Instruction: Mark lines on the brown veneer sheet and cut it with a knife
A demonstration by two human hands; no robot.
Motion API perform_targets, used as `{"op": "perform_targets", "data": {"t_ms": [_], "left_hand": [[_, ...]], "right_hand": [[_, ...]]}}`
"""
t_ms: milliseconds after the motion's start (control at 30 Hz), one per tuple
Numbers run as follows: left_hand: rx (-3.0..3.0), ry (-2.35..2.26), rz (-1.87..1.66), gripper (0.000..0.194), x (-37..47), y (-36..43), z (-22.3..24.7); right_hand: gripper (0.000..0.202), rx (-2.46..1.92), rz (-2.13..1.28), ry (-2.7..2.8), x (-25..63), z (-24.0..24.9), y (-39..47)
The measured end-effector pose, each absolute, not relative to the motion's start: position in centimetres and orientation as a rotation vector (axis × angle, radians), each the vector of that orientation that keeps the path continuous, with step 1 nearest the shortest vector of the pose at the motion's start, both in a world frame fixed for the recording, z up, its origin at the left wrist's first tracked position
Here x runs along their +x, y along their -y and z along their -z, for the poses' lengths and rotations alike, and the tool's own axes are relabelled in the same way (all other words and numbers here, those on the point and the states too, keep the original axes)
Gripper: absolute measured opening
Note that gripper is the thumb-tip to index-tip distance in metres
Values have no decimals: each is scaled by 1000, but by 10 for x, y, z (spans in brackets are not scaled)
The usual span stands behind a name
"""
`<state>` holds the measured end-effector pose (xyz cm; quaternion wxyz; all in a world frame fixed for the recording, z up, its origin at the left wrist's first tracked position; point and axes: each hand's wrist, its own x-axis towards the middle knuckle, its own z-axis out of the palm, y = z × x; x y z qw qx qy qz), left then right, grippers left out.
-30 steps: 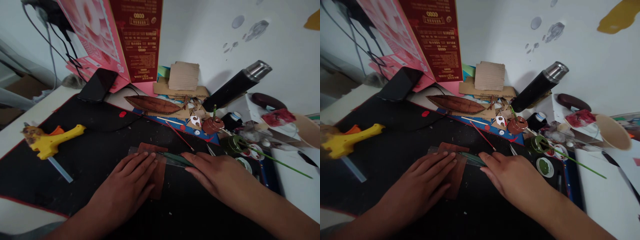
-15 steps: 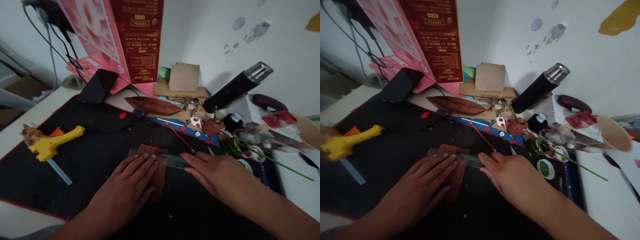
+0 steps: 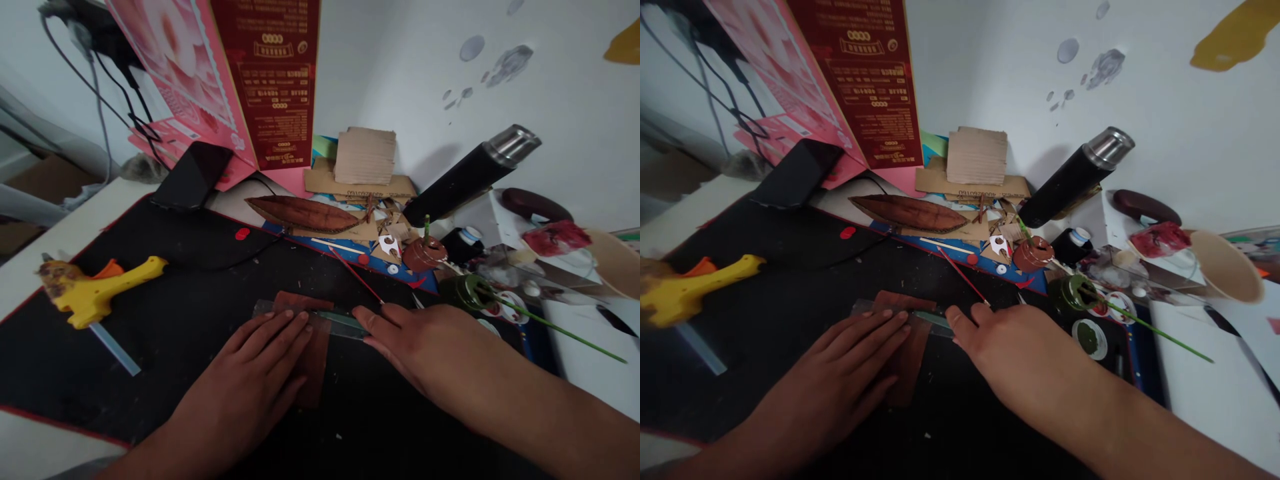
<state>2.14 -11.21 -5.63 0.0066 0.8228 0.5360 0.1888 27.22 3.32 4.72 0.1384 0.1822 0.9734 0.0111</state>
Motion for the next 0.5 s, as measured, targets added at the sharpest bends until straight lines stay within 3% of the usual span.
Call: {"op": "perform_targets", "data": {"t_ms": [500], "left_hand": [[2510,-1734,-685,45,27,110,53]], "right_hand": [[66,463,-39,-2816,277,-48,-37]]}}
